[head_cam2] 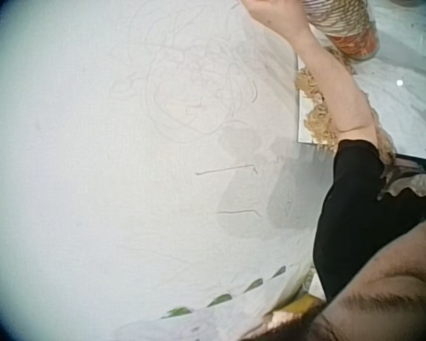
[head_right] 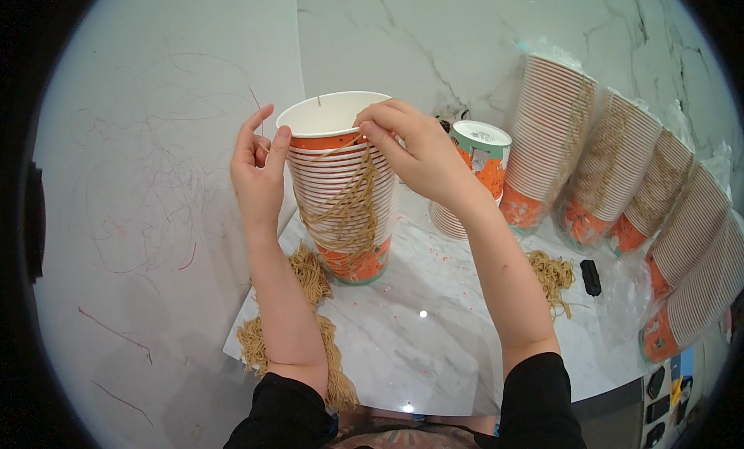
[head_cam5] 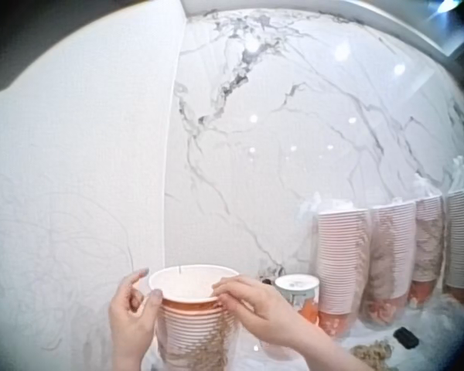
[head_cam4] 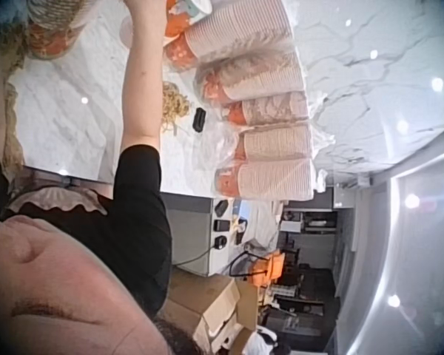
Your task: Assembling paper buckets by threading and knotting string handles.
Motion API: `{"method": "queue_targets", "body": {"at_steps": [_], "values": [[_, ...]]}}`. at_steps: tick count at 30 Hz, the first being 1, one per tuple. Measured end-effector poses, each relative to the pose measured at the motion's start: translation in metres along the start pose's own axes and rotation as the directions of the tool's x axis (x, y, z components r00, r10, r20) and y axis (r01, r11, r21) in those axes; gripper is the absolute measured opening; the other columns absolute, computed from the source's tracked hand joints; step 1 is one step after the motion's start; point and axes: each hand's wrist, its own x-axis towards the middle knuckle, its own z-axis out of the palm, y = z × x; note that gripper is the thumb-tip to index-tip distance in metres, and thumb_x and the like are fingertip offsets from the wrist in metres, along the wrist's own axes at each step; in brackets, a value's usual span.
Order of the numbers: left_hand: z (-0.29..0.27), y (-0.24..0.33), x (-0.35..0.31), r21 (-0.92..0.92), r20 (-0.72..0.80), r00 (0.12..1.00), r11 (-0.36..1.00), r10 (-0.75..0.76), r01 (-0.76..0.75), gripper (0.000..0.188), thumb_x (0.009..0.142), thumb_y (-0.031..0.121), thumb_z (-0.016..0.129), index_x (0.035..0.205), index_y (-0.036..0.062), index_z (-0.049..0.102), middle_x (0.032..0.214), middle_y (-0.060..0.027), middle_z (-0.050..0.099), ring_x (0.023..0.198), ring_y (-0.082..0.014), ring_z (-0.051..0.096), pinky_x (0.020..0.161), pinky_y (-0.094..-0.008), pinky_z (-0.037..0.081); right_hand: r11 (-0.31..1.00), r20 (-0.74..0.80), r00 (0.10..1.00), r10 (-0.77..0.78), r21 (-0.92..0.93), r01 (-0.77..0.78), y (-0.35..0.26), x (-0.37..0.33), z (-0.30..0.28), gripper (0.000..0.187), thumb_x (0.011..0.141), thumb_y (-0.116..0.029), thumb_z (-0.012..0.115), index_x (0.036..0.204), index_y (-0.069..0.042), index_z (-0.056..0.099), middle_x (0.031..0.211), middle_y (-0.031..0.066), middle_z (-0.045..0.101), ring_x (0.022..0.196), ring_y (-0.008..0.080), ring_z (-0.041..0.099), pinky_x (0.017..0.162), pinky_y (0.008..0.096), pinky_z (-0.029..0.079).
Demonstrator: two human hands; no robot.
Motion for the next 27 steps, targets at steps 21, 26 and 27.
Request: {"method": "queue_targets", "body": {"at_steps": [21, 26, 27], "values": [[0.006, -0.026, 0.003, 0.129, 0.037, 0.996, 0.989, -0.083, 0.078, 0.062, 0.102, 0.051, 0.056, 0.123, -0.0066, 0.067, 0.096, -0.0152, 0.068, 0.086, -0.0228, 0.061, 0.079, -0.0355, 0.049, 0.971, 0.009, 0.995, 0.096, 0.218, -0.096, 0.018, -0.001, -0.006, 0.015, 0.105, -0.01, 0.058, 0.112, 0.002, 0.066, 0.106, 0.0039, 0.069, 0.107, 0.0108, 0.063, 0.098, 0.0284, 0.051], [0.006, -0.013, 0.003, 0.166, 0.088, 0.978, 0.971, -0.187, 0.17, 0.062, 0.101, 0.051, 0.057, 0.118, -0.0082, 0.069, 0.097, -0.0177, 0.071, 0.09, -0.0231, 0.065, 0.083, -0.0354, 0.051, 0.975, -0.066, 0.993, 0.098, 0.208, -0.082, 0.019, -0.003, -0.001, 0.015, 0.103, -0.011, 0.061, 0.107, 0.003, 0.067, 0.101, 0.0035, 0.071, 0.101, 0.0107, 0.064, 0.096, 0.0284, 0.051], [0.007, -0.013, 0.003, 0.168, 0.09, 0.978, 0.971, -0.189, 0.172, 0.062, 0.101, 0.051, 0.057, 0.118, -0.0082, 0.069, 0.097, -0.0177, 0.071, 0.09, -0.0231, 0.065, 0.083, -0.0354, 0.051, 0.974, -0.066, 0.993, 0.101, 0.209, -0.085, 0.02, -0.003, 0.0, 0.015, 0.103, -0.011, 0.061, 0.107, 0.003, 0.067, 0.101, 0.0035, 0.071, 0.101, 0.0107, 0.064, 0.096, 0.0284, 0.051]]}}
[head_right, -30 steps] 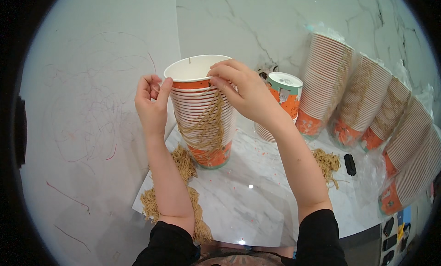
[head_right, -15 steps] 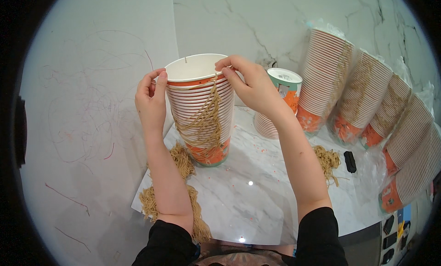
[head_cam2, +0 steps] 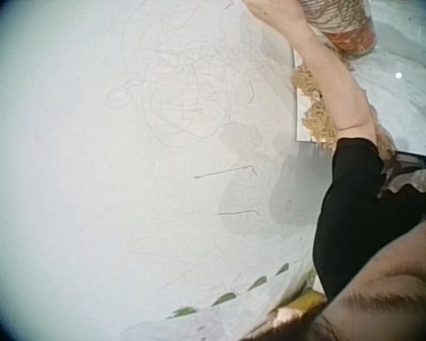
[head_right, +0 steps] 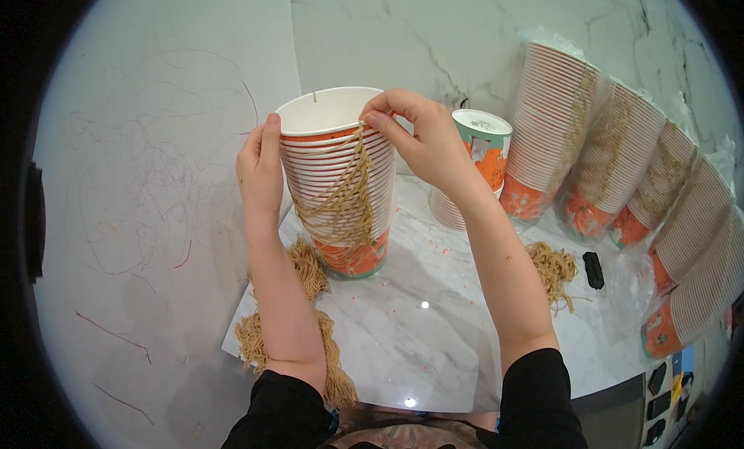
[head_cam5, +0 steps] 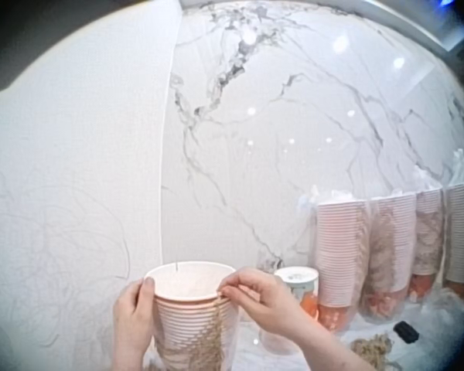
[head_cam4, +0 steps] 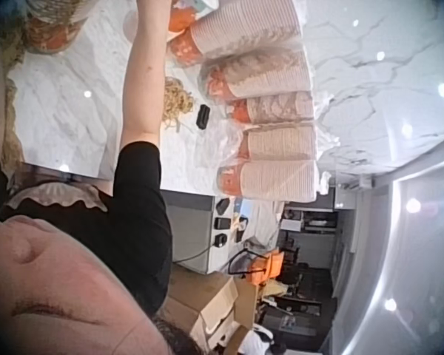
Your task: Assembling paper buckets by threading and knotting string handles.
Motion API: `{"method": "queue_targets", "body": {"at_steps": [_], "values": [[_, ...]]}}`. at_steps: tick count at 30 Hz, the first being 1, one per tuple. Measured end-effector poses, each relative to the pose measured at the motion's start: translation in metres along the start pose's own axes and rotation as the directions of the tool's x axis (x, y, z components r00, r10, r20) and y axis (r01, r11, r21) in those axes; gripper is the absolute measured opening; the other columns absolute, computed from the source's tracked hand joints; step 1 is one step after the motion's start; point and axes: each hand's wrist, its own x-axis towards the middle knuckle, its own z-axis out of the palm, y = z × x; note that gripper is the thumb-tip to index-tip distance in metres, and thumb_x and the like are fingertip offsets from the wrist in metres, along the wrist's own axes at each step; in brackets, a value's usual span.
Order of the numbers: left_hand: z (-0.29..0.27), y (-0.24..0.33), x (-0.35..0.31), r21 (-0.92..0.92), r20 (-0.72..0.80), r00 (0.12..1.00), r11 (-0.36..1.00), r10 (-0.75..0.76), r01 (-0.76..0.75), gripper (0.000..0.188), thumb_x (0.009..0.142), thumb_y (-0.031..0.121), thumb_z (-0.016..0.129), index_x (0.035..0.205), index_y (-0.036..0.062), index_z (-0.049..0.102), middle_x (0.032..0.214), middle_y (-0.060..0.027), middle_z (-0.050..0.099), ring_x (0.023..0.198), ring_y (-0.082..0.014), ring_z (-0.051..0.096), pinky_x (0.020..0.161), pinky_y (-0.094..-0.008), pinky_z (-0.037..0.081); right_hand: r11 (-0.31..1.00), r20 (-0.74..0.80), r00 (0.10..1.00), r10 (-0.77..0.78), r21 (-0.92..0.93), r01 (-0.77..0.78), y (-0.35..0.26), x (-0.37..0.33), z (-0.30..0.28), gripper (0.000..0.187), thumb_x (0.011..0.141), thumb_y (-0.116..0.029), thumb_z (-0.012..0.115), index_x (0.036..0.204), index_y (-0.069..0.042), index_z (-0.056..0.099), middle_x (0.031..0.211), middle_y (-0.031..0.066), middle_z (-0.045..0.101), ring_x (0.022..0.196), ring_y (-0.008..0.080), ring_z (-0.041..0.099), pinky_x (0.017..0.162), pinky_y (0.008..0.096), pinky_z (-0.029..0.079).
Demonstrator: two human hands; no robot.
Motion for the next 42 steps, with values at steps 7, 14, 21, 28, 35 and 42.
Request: {"method": "queue_targets", "body": {"at_steps": [7, 14, 21, 28, 35, 42], "values": [[0.008, -0.004, -0.001, -0.136, -0.082, 0.996, 0.991, -0.027, 0.015, 0.059, 0.098, 0.039, 0.061, 0.136, -0.0066, 0.058, 0.086, -0.0073, 0.062, 0.082, -0.0172, 0.057, 0.082, -0.0331, 0.049, 0.999, -0.004, 1.0, -0.005, 0.037, 0.005, 0.007, -0.004, 0.006, 0.018, 0.104, -0.016, 0.062, 0.108, 0.001, 0.068, 0.098, 0.0011, 0.071, 0.095, 0.0082, 0.063, 0.088, 0.0259, 0.051], [0.003, 0.0, -0.002, -0.086, -0.06, 0.997, 0.995, -0.052, 0.047, 0.072, 0.095, 0.04, 0.065, 0.151, -0.0004, 0.043, 0.083, -0.0046, 0.06, 0.085, -0.0155, 0.056, 0.087, -0.0323, 0.047, 0.997, -0.076, 0.997, 0.008, 0.077, -0.002, 0.011, -0.012, 0.014, 0.02, 0.105, -0.019, 0.061, 0.108, 0.0, 0.067, 0.098, -0.0005, 0.07, 0.095, 0.0068, 0.06, 0.086, 0.0246, 0.049], [-0.026, -0.006, 0.007, 0.148, 0.093, 0.962, 0.959, -0.258, 0.243, 0.052, 0.099, 0.045, 0.061, 0.124, -0.0005, 0.066, 0.077, -0.0079, 0.065, 0.071, -0.0158, 0.06, 0.076, -0.0323, 0.049, 0.99, -0.162, 0.986, -0.025, 0.131, 0.047, 0.011, -0.017, 0.018, 0.019, 0.101, -0.019, 0.063, 0.106, -0.003, 0.071, 0.102, 0.0064, 0.073, 0.102, 0.0174, 0.064, 0.093, 0.0321, 0.048], [-0.026, -0.038, 0.008, 0.477, 0.144, 0.968, 0.871, -0.206, 0.115, 0.033, 0.095, 0.02, 0.063, 0.122, 0.0005, 0.067, 0.088, -0.0098, 0.072, 0.08, -0.0204, 0.067, 0.078, -0.0362, 0.052, 0.98, -0.092, 0.994, -0.066, -0.191, 0.047, -0.01, -0.052, -0.021, 0.033, 0.102, -0.021, 0.06, 0.132, -0.007, 0.063, 0.128, 0.0141, 0.066, 0.116, 0.0307, 0.063, 0.1, 0.0376, 0.049], [-0.015, -0.028, 0.003, 0.224, 0.174, 0.985, 0.974, -0.015, -0.024, 0.052, 0.089, 0.0, 0.058, 0.141, 0.0028, 0.056, 0.128, -0.0137, 0.068, 0.117, -0.0249, 0.064, 0.102, -0.037, 0.048, 0.826, -0.156, 0.955, 0.252, -0.479, -0.296, 0.001, -0.12, -0.105, 0.02, 0.095, -0.015, 0.067, 0.107, 0.001, 0.072, 0.105, 0.0123, 0.072, 0.096, 0.0257, 0.068, 0.084, 0.0353, 0.054], [-0.02, -0.046, 0.015, 0.247, 0.262, 0.96, 0.969, -0.096, 0.029, 0.04, 0.098, -0.001, 0.044, 0.135, -0.0042, 0.059, 0.125, -0.0153, 0.069, 0.113, -0.0205, 0.063, 0.101, -0.0328, 0.046, 0.801, -0.265, 0.954, 0.138, -0.538, -0.265, 0.044, -0.109, -0.126, 0.032, 0.093, -0.02, 0.069, 0.12, -0.002, 0.07, 0.117, 0.0138, 0.071, 0.106, 0.0295, 0.067, 0.092, 0.0374, 0.052]]}}
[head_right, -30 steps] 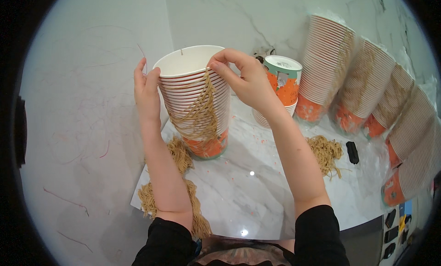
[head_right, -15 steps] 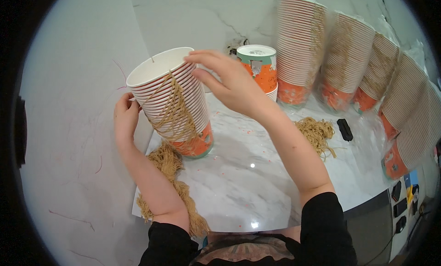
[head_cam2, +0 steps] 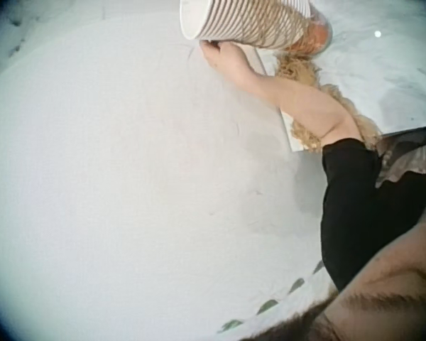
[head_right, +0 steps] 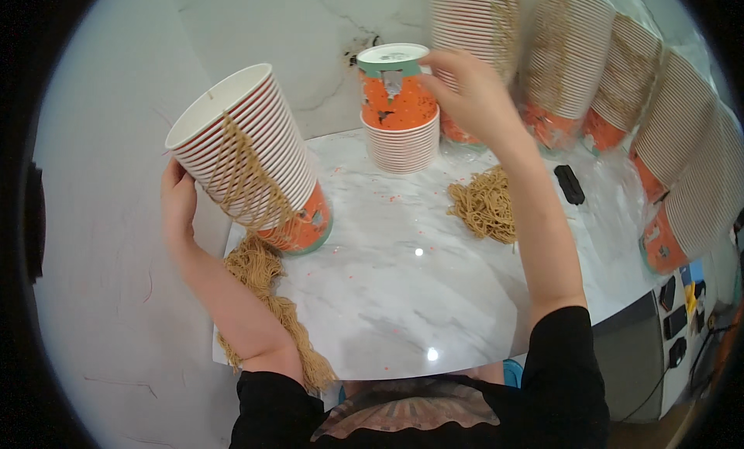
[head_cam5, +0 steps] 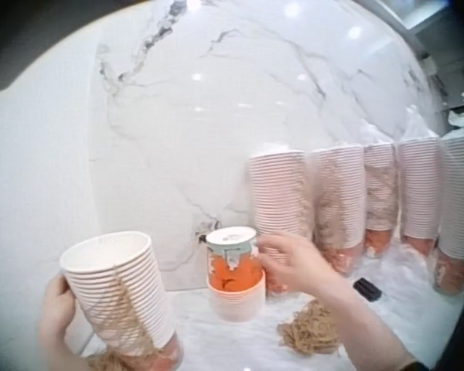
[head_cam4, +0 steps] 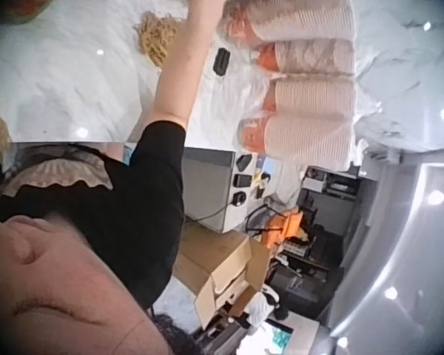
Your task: Assembling paper buckets by threading and knotting string handles.
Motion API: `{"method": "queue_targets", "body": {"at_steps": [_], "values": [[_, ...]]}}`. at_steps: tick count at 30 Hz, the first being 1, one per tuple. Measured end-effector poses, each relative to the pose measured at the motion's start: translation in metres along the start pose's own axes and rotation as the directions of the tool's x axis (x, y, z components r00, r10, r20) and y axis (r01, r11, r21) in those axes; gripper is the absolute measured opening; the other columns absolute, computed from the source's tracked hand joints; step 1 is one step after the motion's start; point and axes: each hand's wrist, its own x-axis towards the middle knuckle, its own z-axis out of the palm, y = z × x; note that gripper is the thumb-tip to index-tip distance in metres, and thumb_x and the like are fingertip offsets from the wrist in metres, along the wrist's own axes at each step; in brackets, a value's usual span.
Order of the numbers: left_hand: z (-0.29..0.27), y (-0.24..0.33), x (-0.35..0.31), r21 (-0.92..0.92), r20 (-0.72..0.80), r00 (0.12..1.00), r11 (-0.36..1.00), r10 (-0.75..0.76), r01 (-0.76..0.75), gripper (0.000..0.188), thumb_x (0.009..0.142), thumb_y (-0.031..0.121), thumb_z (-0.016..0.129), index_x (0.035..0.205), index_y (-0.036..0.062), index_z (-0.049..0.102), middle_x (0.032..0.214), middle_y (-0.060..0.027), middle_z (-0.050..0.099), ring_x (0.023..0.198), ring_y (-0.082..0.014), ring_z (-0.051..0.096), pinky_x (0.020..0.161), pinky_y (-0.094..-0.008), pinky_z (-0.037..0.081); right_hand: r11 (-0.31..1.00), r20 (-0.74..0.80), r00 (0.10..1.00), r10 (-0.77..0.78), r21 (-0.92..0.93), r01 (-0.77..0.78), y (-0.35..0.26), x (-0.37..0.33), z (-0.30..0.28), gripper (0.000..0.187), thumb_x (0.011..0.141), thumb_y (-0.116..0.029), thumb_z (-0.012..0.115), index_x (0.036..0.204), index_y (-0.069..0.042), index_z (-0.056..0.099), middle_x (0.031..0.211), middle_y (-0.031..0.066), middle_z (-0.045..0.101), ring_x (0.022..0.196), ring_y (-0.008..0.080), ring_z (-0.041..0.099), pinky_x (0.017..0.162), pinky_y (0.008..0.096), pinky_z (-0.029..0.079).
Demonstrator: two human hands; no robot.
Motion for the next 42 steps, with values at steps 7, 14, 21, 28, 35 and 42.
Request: {"method": "queue_targets", "body": {"at_steps": [7, 14, 21, 28, 35, 42], "values": [[0.007, 0.019, -0.008, 0.032, 0.012, 0.999, 0.998, -0.048, 0.048, 0.036, 0.1, 0.003, 0.045, 0.132, -0.004, 0.06, 0.121, -0.0118, 0.07, 0.104, -0.0171, 0.06, 0.097, -0.0312, 0.046, 0.96, -0.26, 0.938, -0.229, -0.221, 0.174, 0.035, 0.052, 0.07, 0.038, 0.09, -0.028, 0.073, 0.122, -0.007, 0.071, 0.119, 0.0146, 0.067, 0.121, 0.0343, 0.054, 0.101, 0.0448, 0.048], [0.006, 0.022, -0.013, 0.099, 0.006, 0.999, 0.994, -0.053, 0.052, 0.037, 0.098, 0.005, 0.048, 0.132, -0.0024, 0.061, 0.124, -0.0156, 0.07, 0.112, -0.0213, 0.063, 0.102, -0.0336, 0.045, 0.973, -0.009, 0.998, 0.056, -0.223, -0.057, 0.027, 0.062, 0.077, 0.03, 0.084, -0.024, 0.078, 0.108, -0.007, 0.073, 0.109, 0.013, 0.067, 0.11, 0.0331, 0.059, 0.094, 0.0441, 0.052], [0.005, 0.032, -0.018, 0.184, -0.008, 1.0, 0.983, -0.024, 0.025, 0.038, 0.095, 0.007, 0.048, 0.13, -0.0016, 0.061, 0.123, -0.0207, 0.07, 0.115, -0.0319, 0.066, 0.1, -0.0371, 0.046, 0.962, -0.07, 0.991, 0.115, -0.242, -0.129, 0.032, 0.061, 0.088, 0.026, 0.078, -0.02, 0.083, 0.098, -0.005, 0.075, 0.101, 0.0107, 0.069, 0.108, 0.0339, 0.061, 0.09, 0.0443, 0.052], [0.007, 0.041, -0.027, 0.267, -0.005, 1.0, 0.963, 0.024, -0.022, 0.034, 0.093, 0.008, 0.048, 0.122, -0.0031, 0.062, 0.113, -0.024, 0.071, 0.104, -0.0403, 0.068, 0.09, -0.0438, 0.05, 0.982, -0.048, 0.987, 0.155, -0.103, -0.16, 0.036, 0.068, 0.09, 0.021, 0.078, -0.016, 0.082, 0.091, -0.002, 0.075, 0.102, 0.0144, 0.07, 0.101, 0.0351, 0.063, 0.087, 0.0448, 0.052], [0.01, 0.042, -0.032, 0.34, -0.025, 0.996, 0.937, 0.091, -0.077, 0.026, 0.092, 0.008, 0.047, 0.11, -0.0053, 0.061, 0.103, -0.0284, 0.069, 0.097, -0.0477, 0.065, 0.083, -0.0492, 0.051, 0.994, -0.13, 0.987, 0.094, -0.037, -0.1, 0.037, 0.077, 0.098, 0.021, 0.078, -0.013, 0.081, 0.092, 0.001, 0.074, 0.102, 0.0193, 0.07, 0.096, 0.0358, 0.066, 0.086, 0.0443, 0.053], [0.016, 0.043, -0.032, 0.39, -0.014, 0.995, 0.917, 0.094, -0.081, 0.023, 0.092, 0.005, 0.045, 0.106, -0.0066, 0.059, 0.099, -0.0296, 0.069, 0.096, -0.0486, 0.066, 0.082, -0.052, 0.05, 1.0, -0.179, 0.984, 0.023, -0.011, -0.025, 0.038, 0.093, 0.091, 0.022, 0.078, -0.015, 0.08, 0.093, 0.001, 0.075, 0.098, 0.0203, 0.07, 0.093, 0.0367, 0.067, 0.084, 0.0438, 0.053]]}}
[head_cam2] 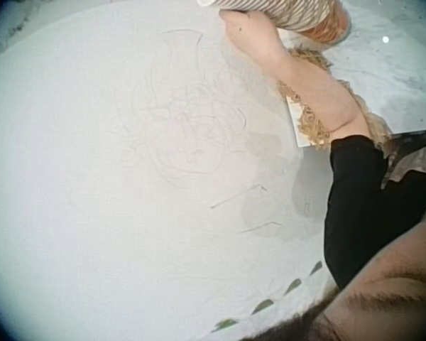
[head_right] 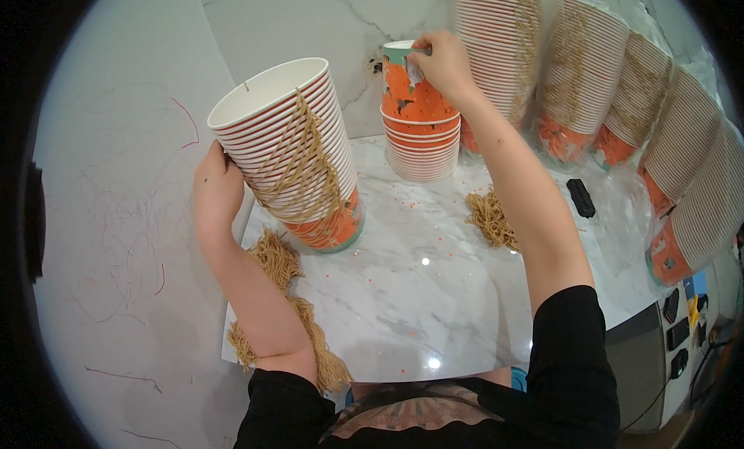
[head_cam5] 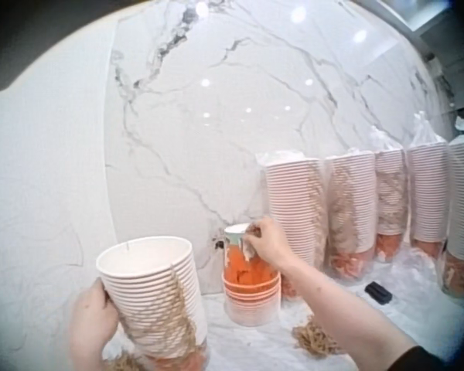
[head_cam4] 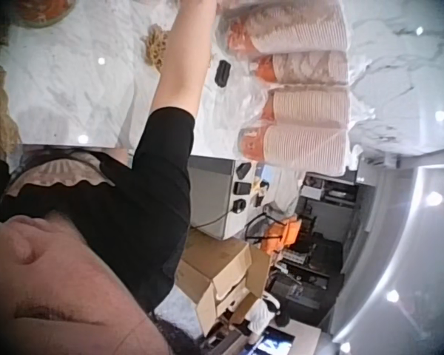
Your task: Assembling paper buckets by threading and knotting string handles.
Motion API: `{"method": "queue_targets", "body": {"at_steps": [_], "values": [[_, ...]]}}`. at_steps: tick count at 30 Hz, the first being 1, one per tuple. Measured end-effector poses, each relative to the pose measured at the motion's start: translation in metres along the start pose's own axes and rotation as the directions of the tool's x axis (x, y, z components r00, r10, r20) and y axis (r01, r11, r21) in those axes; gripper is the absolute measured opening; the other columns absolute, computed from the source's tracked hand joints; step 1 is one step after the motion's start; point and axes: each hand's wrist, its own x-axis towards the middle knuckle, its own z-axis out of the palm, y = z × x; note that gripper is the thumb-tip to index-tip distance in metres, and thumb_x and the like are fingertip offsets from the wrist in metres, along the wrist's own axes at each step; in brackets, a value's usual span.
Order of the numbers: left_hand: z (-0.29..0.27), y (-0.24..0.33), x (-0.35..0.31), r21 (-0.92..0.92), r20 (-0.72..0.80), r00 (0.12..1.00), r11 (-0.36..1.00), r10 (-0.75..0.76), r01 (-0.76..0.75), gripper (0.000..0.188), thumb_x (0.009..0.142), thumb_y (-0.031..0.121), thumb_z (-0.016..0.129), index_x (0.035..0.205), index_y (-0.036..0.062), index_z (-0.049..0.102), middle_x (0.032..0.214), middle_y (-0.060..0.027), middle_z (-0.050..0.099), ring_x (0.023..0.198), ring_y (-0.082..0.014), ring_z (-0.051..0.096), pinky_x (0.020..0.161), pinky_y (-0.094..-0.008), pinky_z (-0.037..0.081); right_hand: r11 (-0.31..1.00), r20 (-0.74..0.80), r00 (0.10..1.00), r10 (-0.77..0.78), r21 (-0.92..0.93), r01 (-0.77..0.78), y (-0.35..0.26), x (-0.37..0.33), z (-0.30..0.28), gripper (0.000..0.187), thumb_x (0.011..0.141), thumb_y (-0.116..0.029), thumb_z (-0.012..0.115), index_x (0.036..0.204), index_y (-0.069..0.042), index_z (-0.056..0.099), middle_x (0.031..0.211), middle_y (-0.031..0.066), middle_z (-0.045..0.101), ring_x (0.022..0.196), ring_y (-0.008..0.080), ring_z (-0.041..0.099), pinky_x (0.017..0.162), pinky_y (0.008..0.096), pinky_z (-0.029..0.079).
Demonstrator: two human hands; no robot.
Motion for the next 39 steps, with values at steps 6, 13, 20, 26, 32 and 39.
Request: {"method": "queue_targets", "body": {"at_steps": [6, 13, 20, 26, 32, 39], "values": [[0.006, 0.004, 0.001, 0.015, 0.013, 1.0, 1.0, -0.006, 0.006, 0.024, 0.091, 0.004, 0.044, 0.107, -0.0067, 0.059, 0.097, -0.0301, 0.069, 0.094, -0.0491, 0.066, 0.083, -0.0536, 0.05, 0.995, -0.164, 0.982, -0.092, 0.031, 0.099, -0.032, 0.022, -0.034, 0.024, 0.08, -0.018, 0.08, 0.094, 0.0, 0.074, 0.095, 0.0181, 0.07, 0.092, 0.0344, 0.067, 0.082, 0.0417, 0.053], [0.017, -0.001, -0.001, 0.039, -0.439, 0.894, 0.997, 0.082, -0.073, 0.043, 0.091, 0.004, 0.047, 0.131, 0.0003, 0.059, 0.124, -0.0197, 0.067, 0.117, -0.0398, 0.061, 0.099, -0.0457, 0.048, 0.966, -0.422, 0.87, -0.255, -0.08, 0.245, -0.055, -0.017, -0.091, 0.021, 0.094, -0.019, 0.074, 0.108, -0.003, 0.07, 0.104, 0.0086, 0.071, 0.091, 0.017, 0.066, 0.081, 0.0293, 0.051], [-0.021, 0.072, -0.04, -0.771, -0.229, 0.964, 0.58, 0.134, -0.264, 0.022, 0.094, 0.007, 0.07, 0.116, 0.0033, 0.069, 0.1, -0.0027, 0.07, 0.088, -0.0112, 0.064, 0.081, -0.0273, 0.052, 0.86, -0.332, 0.943, 0.034, 0.49, 0.142, -0.049, -0.126, -0.124, 0.016, 0.104, -0.01, 0.061, 0.117, -0.003, 0.057, 0.124, 0.0069, 0.062, 0.104, 0.0115, 0.06, 0.089, 0.0276, 0.049], [0.018, 0.118, -0.078, -0.671, 0.413, 0.701, 0.714, 0.582, -0.197, 0.044, 0.085, 0.019, 0.084, 0.119, -0.0028, 0.067, 0.104, -0.0082, 0.073, 0.095, -0.014, 0.068, 0.085, -0.0282, 0.053, 0.789, -0.145, 0.973, 0.179, 0.612, -0.054, -0.042, -0.222, -0.133, 0.01, 0.105, -0.008, 0.058, 0.111, -0.003, 0.052, 0.127, 0.0073, 0.055, 0.099, 0.0099, 0.055, 0.088, 0.0264, 0.049], [0.054, 0.135, -0.09, -0.758, 0.573, 0.689, 0.607, 0.444, 0.239, 0.032, 0.093, 0.001, 0.071, 0.124, -0.0041, 0.063, 0.111, -0.0068, 0.073, 0.098, -0.0084, 0.067, 0.084, -0.0256, 0.057, 0.791, -0.028, 0.988, 0.153, 0.603, -0.106, -0.027, -0.251, -0.142, 0.009, 0.107, -0.011, 0.053, 0.106, -0.002, 0.053, 0.118, 0.0092, 0.057, 0.095, 0.0115, 0.057, 0.076, 0.0255, 0.051], [0.075, 0.132, -0.078, -0.686, 0.666, 0.636, 0.656, 0.391, 0.315, 0.035, 0.091, 0.001, 0.071, 0.123, -0.0074, 0.059, 0.11, -0.0114, 0.073, 0.097, -0.0108, 0.069, 0.087, -0.027, 0.057, 0.944, 0.012, 0.946, 0.325, 0.057, -0.325, 0.007, -0.24, -0.175, 0.01, 0.098, -0.01, 0.065, 0.098, 0.0, 0.068, 0.09, 0.0085, 0.064, 0.077, 0.0189, 0.06, 0.069, 0.0298, 0.048]]}}
